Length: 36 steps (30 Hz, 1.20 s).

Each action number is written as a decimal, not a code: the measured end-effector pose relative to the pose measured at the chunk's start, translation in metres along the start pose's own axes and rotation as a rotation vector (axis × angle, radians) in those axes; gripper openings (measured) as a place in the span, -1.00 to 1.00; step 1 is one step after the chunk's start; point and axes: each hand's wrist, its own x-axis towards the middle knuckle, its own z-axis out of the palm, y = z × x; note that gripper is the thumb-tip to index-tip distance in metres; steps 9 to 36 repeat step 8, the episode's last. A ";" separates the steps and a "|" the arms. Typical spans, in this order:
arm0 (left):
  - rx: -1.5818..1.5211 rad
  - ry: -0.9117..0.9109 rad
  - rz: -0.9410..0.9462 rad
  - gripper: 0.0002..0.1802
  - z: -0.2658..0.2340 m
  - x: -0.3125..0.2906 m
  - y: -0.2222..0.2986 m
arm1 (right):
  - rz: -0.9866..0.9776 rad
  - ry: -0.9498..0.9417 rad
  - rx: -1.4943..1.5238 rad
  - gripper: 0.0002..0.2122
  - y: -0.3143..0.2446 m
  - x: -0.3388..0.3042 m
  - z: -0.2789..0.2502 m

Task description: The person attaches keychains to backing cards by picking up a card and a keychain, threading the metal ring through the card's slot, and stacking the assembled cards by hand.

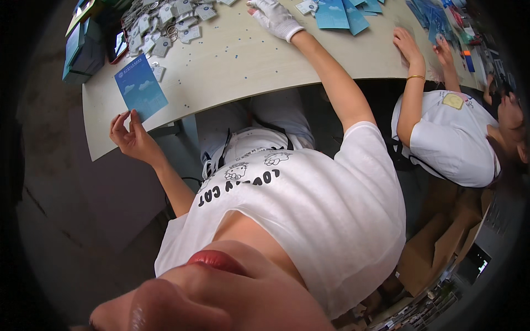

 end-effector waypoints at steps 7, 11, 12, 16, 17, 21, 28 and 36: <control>0.398 -0.148 -0.089 -0.83 -0.019 0.044 -0.092 | -0.213 -0.229 0.276 -0.68 -0.113 -0.016 0.038; 0.428 -0.192 -0.106 -0.79 -0.020 0.044 -0.096 | -0.177 -0.262 0.322 -0.67 -0.116 -0.015 0.035; 0.428 -0.192 -0.106 -0.79 -0.020 0.044 -0.096 | -0.177 -0.262 0.322 -0.67 -0.116 -0.015 0.035; 0.428 -0.192 -0.106 -0.79 -0.020 0.044 -0.096 | -0.177 -0.262 0.322 -0.67 -0.116 -0.015 0.035; 0.428 -0.192 -0.106 -0.79 -0.020 0.044 -0.096 | -0.177 -0.262 0.322 -0.67 -0.116 -0.015 0.035; 0.428 -0.192 -0.106 -0.79 -0.020 0.044 -0.096 | -0.177 -0.262 0.322 -0.67 -0.116 -0.015 0.035; 0.428 -0.192 -0.106 -0.79 -0.020 0.044 -0.096 | -0.177 -0.262 0.322 -0.67 -0.116 -0.015 0.035; 0.428 -0.192 -0.106 -0.79 -0.020 0.044 -0.096 | -0.177 -0.262 0.322 -0.67 -0.116 -0.015 0.035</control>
